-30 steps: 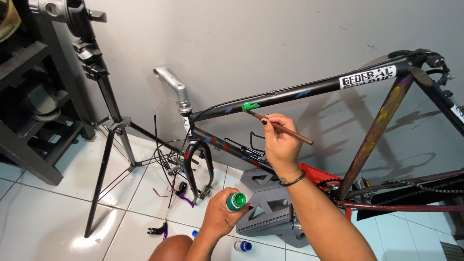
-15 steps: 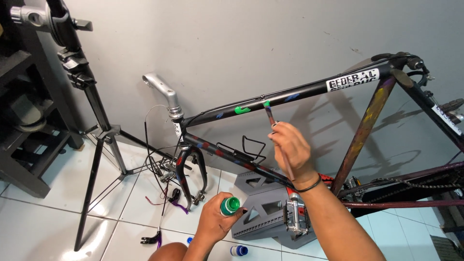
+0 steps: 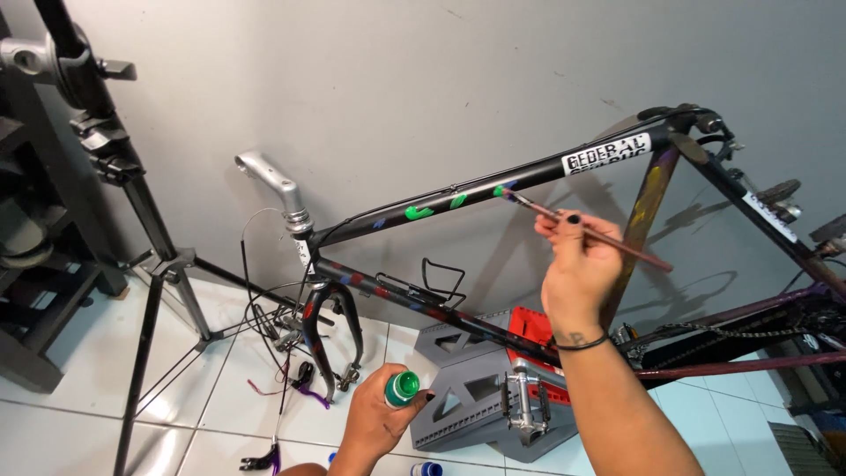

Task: Painting decorative patterns on a bicycle frame using a small brush and various paint colors.

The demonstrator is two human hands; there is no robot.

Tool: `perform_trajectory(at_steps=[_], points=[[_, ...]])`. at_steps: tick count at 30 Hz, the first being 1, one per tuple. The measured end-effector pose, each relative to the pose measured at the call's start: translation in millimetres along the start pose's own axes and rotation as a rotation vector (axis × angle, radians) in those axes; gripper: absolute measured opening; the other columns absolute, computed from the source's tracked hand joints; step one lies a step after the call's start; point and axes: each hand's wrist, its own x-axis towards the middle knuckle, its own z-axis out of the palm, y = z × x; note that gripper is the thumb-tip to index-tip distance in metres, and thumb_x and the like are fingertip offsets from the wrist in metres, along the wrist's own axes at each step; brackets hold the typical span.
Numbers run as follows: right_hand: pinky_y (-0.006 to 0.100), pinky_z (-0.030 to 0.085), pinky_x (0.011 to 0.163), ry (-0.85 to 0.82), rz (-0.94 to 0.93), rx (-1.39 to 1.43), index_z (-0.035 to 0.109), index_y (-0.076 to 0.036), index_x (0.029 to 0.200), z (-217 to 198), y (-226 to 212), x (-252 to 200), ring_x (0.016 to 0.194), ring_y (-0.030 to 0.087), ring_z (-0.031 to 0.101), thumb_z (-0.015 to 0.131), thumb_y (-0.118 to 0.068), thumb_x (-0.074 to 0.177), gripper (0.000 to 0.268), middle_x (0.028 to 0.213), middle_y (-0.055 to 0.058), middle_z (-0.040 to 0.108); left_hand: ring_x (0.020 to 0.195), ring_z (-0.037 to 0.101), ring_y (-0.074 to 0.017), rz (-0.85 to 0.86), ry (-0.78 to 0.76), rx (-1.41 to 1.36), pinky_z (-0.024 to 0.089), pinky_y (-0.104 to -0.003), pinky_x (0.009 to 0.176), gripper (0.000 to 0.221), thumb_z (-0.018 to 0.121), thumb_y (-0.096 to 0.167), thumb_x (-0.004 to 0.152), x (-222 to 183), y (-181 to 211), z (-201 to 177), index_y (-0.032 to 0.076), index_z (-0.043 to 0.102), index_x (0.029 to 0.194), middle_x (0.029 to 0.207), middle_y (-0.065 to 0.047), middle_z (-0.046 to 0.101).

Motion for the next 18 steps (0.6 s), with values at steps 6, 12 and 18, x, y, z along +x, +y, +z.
perform_trajectory(at_steps=[6, 12, 18], points=[[0.036, 0.068, 0.081, 0.171, 0.206, 0.068, 0.052, -0.003, 0.106, -11.7, -0.5, 25.4, 0.082, 0.024, 0.075, 0.059, -0.017, 0.105, 0.016, 0.090, 0.019, 0.072, 0.072, 0.063, -0.0148, -0.051, -0.020, 0.014, 0.051, -0.030, 0.066, 0.035, 0.095, 0.035, 0.073, 1.3, -3.9, 2.6, 0.017, 0.071, 0.090, 0.079, 0.001, 0.073], [0.037, 0.069, 0.085, 0.190, 0.143, 0.028, 0.051, -0.001, 0.107, -20.3, 5.2, 23.8, 0.085, 0.024, 0.076, 0.062, -0.017, 0.104, 0.020, 0.093, 0.020, 0.070, 0.073, 0.062, -0.0140, -0.109, -0.025, 0.050, 0.050, -0.028, 0.068, 0.033, 0.093, 0.036, 0.074, 1.6, -5.1, 4.4, 0.018, 0.072, 0.091, 0.079, 0.003, 0.073], [0.043, 0.065, 0.091, 0.042, -0.258, -0.063, 0.046, 0.000, 0.111, -33.6, -1.6, 19.2, 0.092, 0.033, 0.069, 0.060, -0.006, 0.107, 0.016, 0.108, 0.023, 0.060, 0.072, 0.062, -0.0142, -0.092, -0.028, 0.026, 0.051, -0.029, 0.066, 0.035, 0.095, 0.035, 0.073, 2.2, -2.7, 6.2, 0.017, 0.071, 0.090, 0.079, 0.002, 0.073]])
